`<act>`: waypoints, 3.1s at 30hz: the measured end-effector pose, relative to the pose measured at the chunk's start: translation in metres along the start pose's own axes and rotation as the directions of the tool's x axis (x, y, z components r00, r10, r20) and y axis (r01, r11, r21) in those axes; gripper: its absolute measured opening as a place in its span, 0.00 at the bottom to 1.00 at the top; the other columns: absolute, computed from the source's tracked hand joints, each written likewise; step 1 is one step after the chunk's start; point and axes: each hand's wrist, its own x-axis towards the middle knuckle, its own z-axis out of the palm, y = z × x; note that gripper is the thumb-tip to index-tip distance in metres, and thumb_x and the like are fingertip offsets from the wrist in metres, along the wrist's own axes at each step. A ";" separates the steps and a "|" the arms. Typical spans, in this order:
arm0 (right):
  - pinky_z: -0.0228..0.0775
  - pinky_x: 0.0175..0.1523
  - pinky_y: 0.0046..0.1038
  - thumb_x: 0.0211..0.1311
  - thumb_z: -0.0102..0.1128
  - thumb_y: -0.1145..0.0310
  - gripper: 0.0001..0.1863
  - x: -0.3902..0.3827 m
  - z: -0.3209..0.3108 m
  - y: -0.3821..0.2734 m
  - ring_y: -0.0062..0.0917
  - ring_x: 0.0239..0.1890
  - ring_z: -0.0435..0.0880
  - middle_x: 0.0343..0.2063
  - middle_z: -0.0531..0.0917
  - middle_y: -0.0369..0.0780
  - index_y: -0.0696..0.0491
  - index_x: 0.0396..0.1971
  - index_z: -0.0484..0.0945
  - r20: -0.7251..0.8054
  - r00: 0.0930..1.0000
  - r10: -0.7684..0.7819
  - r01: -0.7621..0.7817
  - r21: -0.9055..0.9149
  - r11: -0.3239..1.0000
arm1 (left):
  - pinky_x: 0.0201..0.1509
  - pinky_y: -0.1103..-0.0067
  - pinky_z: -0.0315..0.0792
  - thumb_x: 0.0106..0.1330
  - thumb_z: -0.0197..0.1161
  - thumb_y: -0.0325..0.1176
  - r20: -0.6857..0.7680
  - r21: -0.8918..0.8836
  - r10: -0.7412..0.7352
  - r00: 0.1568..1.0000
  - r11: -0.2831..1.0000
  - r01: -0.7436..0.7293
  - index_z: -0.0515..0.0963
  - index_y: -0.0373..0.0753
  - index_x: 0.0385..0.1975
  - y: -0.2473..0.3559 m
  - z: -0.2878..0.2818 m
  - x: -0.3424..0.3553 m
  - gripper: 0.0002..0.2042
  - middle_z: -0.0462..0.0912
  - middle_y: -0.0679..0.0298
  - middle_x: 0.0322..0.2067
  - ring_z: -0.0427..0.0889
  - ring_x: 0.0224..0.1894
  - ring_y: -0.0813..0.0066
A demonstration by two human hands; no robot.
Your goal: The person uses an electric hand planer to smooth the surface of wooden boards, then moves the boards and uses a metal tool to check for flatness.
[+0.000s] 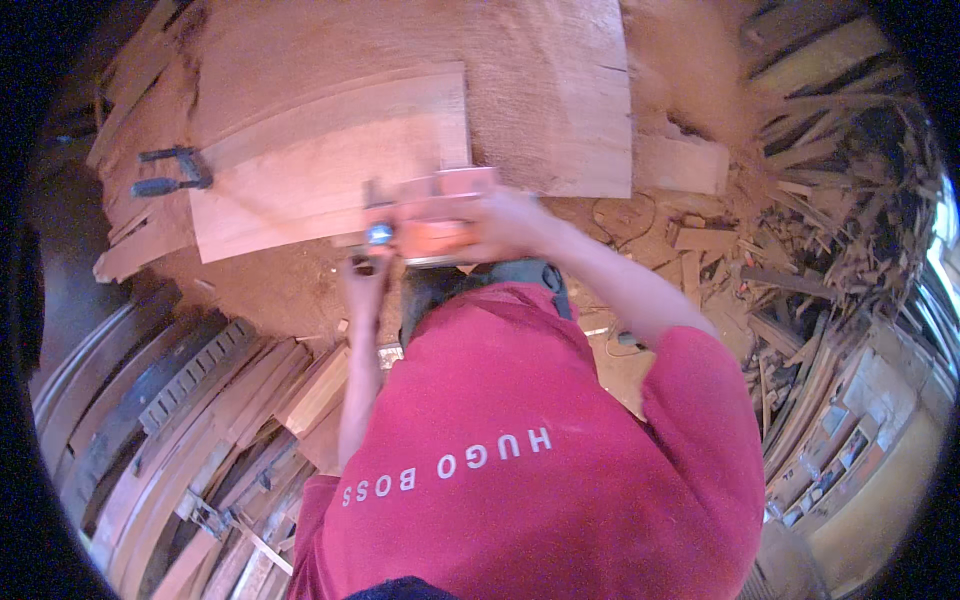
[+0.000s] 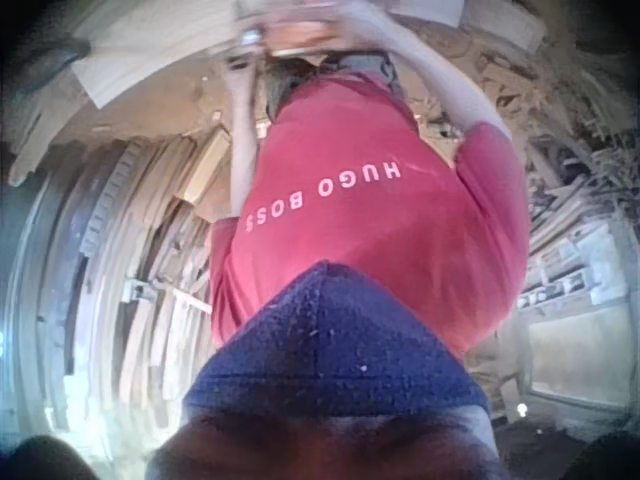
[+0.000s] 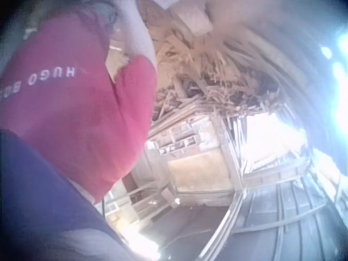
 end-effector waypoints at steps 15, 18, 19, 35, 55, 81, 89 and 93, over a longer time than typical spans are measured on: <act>0.78 0.39 0.41 0.43 0.72 0.59 0.25 0.061 0.037 -0.030 0.46 0.32 0.85 0.28 0.84 0.50 0.55 0.42 0.82 0.025 1.000 0.012 -0.009 -0.097 0.995 | 0.41 0.72 0.77 0.42 0.81 0.57 -0.160 -0.050 -0.002 0.987 0.999 -0.006 0.71 0.25 0.51 -0.025 -0.051 0.024 0.45 0.82 0.52 0.38 0.82 0.38 0.64; 0.78 0.38 0.40 0.44 0.70 0.60 0.26 0.110 0.053 -0.078 0.46 0.32 0.86 0.28 0.84 0.52 0.56 0.46 0.82 0.065 0.996 0.054 -0.050 -0.061 0.997 | 0.39 0.73 0.77 0.41 0.82 0.55 -0.159 -0.164 -0.090 0.983 0.984 0.064 0.72 0.25 0.51 -0.037 -0.098 0.050 0.45 0.83 0.52 0.38 0.82 0.37 0.66; 0.78 0.38 0.40 0.45 0.69 0.59 0.26 0.123 0.061 -0.083 0.46 0.32 0.85 0.27 0.84 0.52 0.56 0.46 0.82 0.082 0.995 0.063 -0.059 -0.050 0.997 | 0.38 0.74 0.77 0.42 0.82 0.55 -0.193 -0.157 -0.076 0.978 0.987 0.045 0.72 0.24 0.51 -0.039 -0.112 0.057 0.44 0.83 0.51 0.37 0.82 0.37 0.68; 0.77 0.38 0.41 0.50 0.68 0.54 0.24 0.322 0.179 -0.215 0.46 0.30 0.85 0.26 0.84 0.49 0.54 0.44 0.81 -0.040 0.988 -0.152 0.152 0.018 0.988 | 0.42 0.75 0.76 0.45 0.80 0.57 -0.387 -0.136 -0.096 0.917 0.990 0.046 0.75 0.24 0.50 -0.095 -0.326 0.176 0.43 0.84 0.52 0.37 0.82 0.38 0.69; 0.73 0.54 0.50 0.54 0.63 0.50 0.31 0.327 0.186 -0.198 0.48 0.39 0.85 0.34 0.86 0.51 0.45 0.58 0.75 0.185 0.979 -0.090 0.095 -0.019 0.995 | 0.31 0.84 0.65 0.62 0.72 0.49 -0.283 -0.256 -0.173 0.943 0.962 0.100 0.75 0.34 0.56 -0.126 -0.339 0.201 0.30 0.83 0.68 0.37 0.77 0.33 0.84; 0.74 0.34 0.42 0.41 0.73 0.57 0.18 0.087 0.043 -0.063 0.48 0.27 0.83 0.21 0.81 0.50 0.55 0.27 0.81 -0.017 0.998 0.055 -0.055 -0.015 0.998 | 0.47 0.71 0.75 0.41 0.83 0.56 -0.158 -0.037 -0.020 0.987 0.999 0.014 0.69 0.25 0.52 -0.034 -0.082 0.045 0.46 0.79 0.51 0.41 0.80 0.42 0.63; 0.75 0.38 0.46 0.48 0.71 0.53 0.22 0.210 0.110 -0.144 0.50 0.31 0.83 0.25 0.83 0.50 0.50 0.39 0.79 0.069 0.996 0.055 -0.052 -0.040 0.998 | 0.44 0.74 0.74 0.41 0.84 0.54 -0.278 -0.104 -0.078 0.957 0.993 0.051 0.67 0.25 0.57 -0.058 -0.213 0.111 0.49 0.79 0.53 0.39 0.78 0.41 0.67; 0.76 0.47 0.48 0.51 0.67 0.52 0.35 0.264 0.127 -0.193 0.51 0.37 0.84 0.34 0.86 0.49 0.34 0.62 0.71 0.163 0.983 0.088 -0.082 -0.041 0.996 | 0.44 0.75 0.74 0.42 0.84 0.53 -0.320 -0.121 -0.081 0.944 0.992 0.044 0.67 0.26 0.57 -0.074 -0.269 0.145 0.48 0.78 0.54 0.40 0.78 0.40 0.68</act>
